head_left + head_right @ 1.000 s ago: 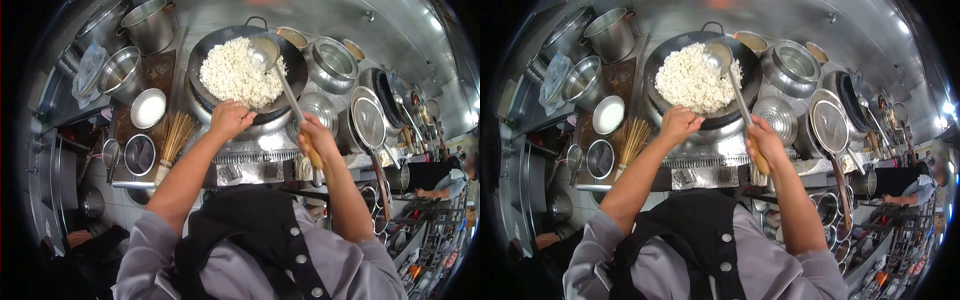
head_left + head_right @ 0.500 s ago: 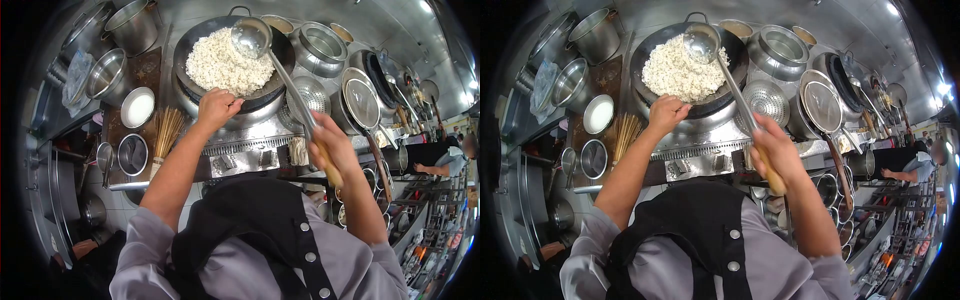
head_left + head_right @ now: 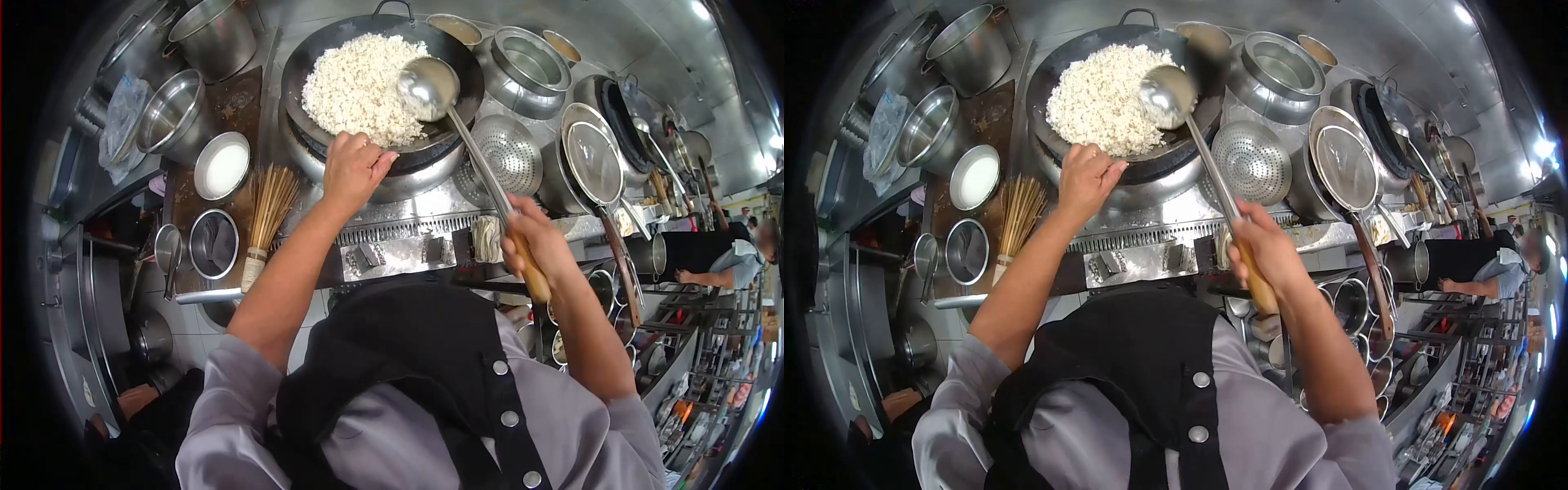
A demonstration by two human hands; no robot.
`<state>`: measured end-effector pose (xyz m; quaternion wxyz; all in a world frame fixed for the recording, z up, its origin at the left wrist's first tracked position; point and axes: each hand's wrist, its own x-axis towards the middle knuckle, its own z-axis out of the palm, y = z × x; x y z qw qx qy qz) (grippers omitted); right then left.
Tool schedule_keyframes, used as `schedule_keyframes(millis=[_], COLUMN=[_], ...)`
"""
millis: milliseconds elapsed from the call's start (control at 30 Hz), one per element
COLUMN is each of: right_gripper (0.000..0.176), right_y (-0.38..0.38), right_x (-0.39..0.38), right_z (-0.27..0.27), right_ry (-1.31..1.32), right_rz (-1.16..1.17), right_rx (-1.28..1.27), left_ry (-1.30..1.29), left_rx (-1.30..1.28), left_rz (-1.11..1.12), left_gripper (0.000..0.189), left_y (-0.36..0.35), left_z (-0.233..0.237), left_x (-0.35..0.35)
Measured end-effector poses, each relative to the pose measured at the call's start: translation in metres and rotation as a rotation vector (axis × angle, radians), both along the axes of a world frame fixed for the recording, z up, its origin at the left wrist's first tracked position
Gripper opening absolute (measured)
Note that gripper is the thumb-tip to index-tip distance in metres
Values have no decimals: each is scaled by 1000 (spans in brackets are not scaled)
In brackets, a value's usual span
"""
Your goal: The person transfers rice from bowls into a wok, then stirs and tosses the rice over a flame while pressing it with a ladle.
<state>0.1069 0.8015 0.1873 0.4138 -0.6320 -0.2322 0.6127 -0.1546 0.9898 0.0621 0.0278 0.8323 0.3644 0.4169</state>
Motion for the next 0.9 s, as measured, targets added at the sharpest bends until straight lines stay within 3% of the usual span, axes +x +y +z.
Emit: schedule_keyframes(millis=[67,133,200,267,333,400,467,533,600,667,733,800,833,900], right_gripper=[43,46,47,47,46,44,43,43,43,49,51,53,56,57], right_y=[11,-10,-37,-47,-20,5,-18,-32,-9,26,29,1,-10,-21], right_x=[-5,-8,-2,-3,-13,-24,-25,-19,-25,-33,-41,-39,-29,-13], right_z=[16,49,50,43,18,19,36,32,11,-16,-13,-5,-7,-28], right_ry=[-61,33,106,313,183,-78,-44,336,311,40,-94,-415,-590,-621], right_rz=[38,48,70,-19,29,89,87,80,136,195,238,339,405,464], right_rx=[35,101,130,13,-40,98,68,131,49,29,96,156,106,84], left_ry=[-41,-79,-96,-176,-224,-242,-258,-223,-229,-236,-115,-136,-122,-104], left_rx=[22,51,-138,-514,-1058,-1076,-1113,-941,-917,-878,-587,-161,-53,51], left_rz=[53,151,1,-199,-185,-178,-167,-131,-161,-203,-226,-177,-127,-67], left_gripper=[21,32,40,34,27,23,21,20,20,20,20,22,20,22], left_y=[-20,-62,-98,-129,-152,-165,-166,-161,-153,-136,-113,-75,-52,-12], left_z=[8,10,1,-25,-42,-41,-40,-31,-9,10,27,48,51,49], left_x=[1,-7,-32,-60,-82,-105,-114,-117,-105,-87,-71,-47,-29,-11])
